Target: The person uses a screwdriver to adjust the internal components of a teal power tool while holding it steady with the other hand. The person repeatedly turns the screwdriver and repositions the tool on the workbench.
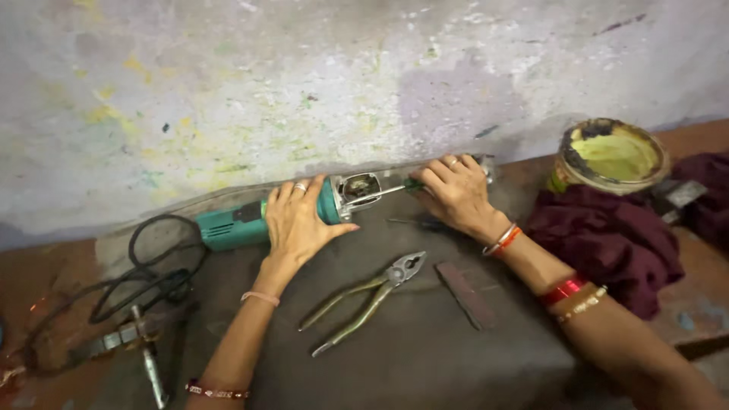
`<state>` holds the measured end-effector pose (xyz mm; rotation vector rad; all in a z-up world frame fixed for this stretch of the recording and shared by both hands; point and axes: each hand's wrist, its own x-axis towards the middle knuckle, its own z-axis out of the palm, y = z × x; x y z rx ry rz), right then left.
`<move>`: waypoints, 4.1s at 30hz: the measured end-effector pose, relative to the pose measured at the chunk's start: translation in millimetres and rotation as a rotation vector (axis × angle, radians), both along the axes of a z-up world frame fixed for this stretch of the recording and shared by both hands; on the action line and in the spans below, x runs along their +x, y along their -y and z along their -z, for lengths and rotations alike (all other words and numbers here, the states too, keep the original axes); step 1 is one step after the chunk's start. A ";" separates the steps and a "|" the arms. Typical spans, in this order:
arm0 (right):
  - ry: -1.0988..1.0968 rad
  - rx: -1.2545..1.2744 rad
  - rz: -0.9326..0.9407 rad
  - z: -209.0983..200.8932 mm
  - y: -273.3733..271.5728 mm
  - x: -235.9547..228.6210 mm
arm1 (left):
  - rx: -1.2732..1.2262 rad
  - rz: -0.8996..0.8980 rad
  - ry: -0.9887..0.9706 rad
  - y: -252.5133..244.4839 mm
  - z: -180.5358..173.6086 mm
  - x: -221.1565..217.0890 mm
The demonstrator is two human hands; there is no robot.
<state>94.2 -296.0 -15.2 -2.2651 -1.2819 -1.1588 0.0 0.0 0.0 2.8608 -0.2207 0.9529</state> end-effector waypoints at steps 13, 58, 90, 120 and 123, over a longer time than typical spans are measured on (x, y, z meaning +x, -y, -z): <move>0.221 0.052 0.008 -31.3 17.2 -2.0 | -0.018 0.031 0.024 36.5 -2.9 5.6; 0.149 -0.123 0.065 -7.2 21.5 -2.1 | 0.003 0.039 -0.049 27.3 -12.1 15.8; 0.005 -0.059 -0.079 -10.2 28.8 -1.2 | 0.052 0.087 0.007 25.2 -9.2 7.4; -0.004 -0.120 -0.103 -11.9 37.5 4.6 | -0.033 0.092 -0.041 23.7 -7.3 8.4; -0.022 -0.130 -0.100 -10.5 36.4 6.0 | -0.018 0.078 -0.077 23.1 -8.7 8.0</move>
